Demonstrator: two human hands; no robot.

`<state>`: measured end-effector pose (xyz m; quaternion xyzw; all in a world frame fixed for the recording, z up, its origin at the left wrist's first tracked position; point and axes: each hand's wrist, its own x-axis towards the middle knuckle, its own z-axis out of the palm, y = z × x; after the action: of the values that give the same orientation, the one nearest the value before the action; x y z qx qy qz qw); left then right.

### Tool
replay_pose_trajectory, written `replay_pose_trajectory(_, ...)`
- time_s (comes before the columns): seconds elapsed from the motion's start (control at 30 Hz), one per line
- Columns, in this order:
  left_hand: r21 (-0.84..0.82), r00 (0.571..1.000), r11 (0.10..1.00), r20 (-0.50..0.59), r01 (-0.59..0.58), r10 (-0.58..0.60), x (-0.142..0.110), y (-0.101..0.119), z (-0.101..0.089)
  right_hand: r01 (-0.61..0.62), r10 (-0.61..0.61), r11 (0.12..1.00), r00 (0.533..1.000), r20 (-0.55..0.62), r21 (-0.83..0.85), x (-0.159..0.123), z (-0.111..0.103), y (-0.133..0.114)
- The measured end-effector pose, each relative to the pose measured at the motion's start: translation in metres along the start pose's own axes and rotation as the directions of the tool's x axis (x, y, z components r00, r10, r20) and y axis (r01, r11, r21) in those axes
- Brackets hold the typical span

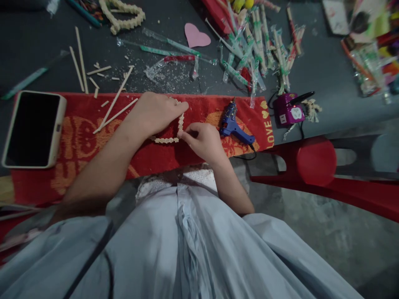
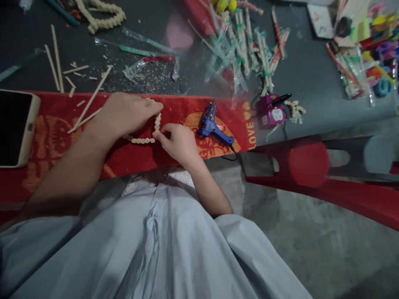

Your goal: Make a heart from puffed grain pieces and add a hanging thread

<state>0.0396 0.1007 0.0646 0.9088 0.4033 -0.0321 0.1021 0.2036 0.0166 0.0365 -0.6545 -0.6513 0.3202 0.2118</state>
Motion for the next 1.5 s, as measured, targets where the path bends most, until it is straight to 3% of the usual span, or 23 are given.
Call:
replay_pose_trajectory(0.13, -0.019, 1.0, 1.0, 0.014, 0.025, -0.025, 0.001, 0.001, -0.001, 0.045, -0.044, 0.998, 0.999, -0.02, 0.05, 0.002, 0.002, 0.007)
replay_pose_trajectory(0.33, 0.046, 0.999, 0.999, 0.034, -0.001, -0.001, 0.005, -0.001, 0.007, 0.071, -0.08, 0.996, 0.98, -0.182, -0.052, -0.003, 0.003, 0.016)
replay_pose_trajectory(0.47, -0.039, 0.999, 0.999, 0.014, 0.031, -0.03, 0.007, -0.002, 0.01, 0.137, -0.08, 0.977, 0.945, -0.318, 0.163, -0.011, -0.009, 0.027)
replay_pose_trajectory(0.57, -0.105, 0.995, 0.989, 0.008, 0.099, -0.099, 0.004, -0.001, 0.002, 0.177, -0.028, 0.918, 0.921, -0.388, 0.354, -0.02, -0.021, 0.031)
replay_pose_trajectory(0.73, -0.008, 0.986, 0.99, 0.082, 0.143, -0.142, -0.02, 0.005, -0.016, 0.151, 0.053, 0.74, 0.958, -0.281, 0.655, -0.036, -0.029, 0.024)
replay_pose_trajectory(0.83, -0.062, 0.99, 0.989, 0.067, 0.13, -0.126, -0.039, 0.013, -0.011, 0.063, 0.084, 0.657, 0.984, -0.156, 0.751, -0.04, -0.028, 0.021)
replay_pose_trajectory(0.93, -0.087, 0.98, 0.978, 0.073, 0.189, -0.183, -0.051, 0.027, 0.003, 0.009, 0.091, 0.621, 0.992, -0.084, 0.784, -0.039, -0.025, 0.022)
replay_pose_trajectory(1.1, -0.094, 0.95, 0.945, 0.02, 0.313, -0.313, -0.055, 0.049, 0.019, 0.057, 0.039, 0.623, 0.994, -0.104, 0.78, -0.034, -0.017, 0.025)
replay_pose_trajectory(1.3, -0.06, 0.919, 0.919, -0.037, 0.389, -0.392, -0.053, 0.06, 0.024, 0.06, -0.029, 0.655, 0.998, -0.054, 0.753, -0.032, -0.013, 0.027)
replay_pose_trajectory(1.5, -0.025, 0.896, 0.896, 0.006, 0.444, -0.444, -0.051, 0.07, 0.024, 0.108, -0.081, 0.765, 0.994, -0.072, 0.635, -0.028, -0.004, 0.037)
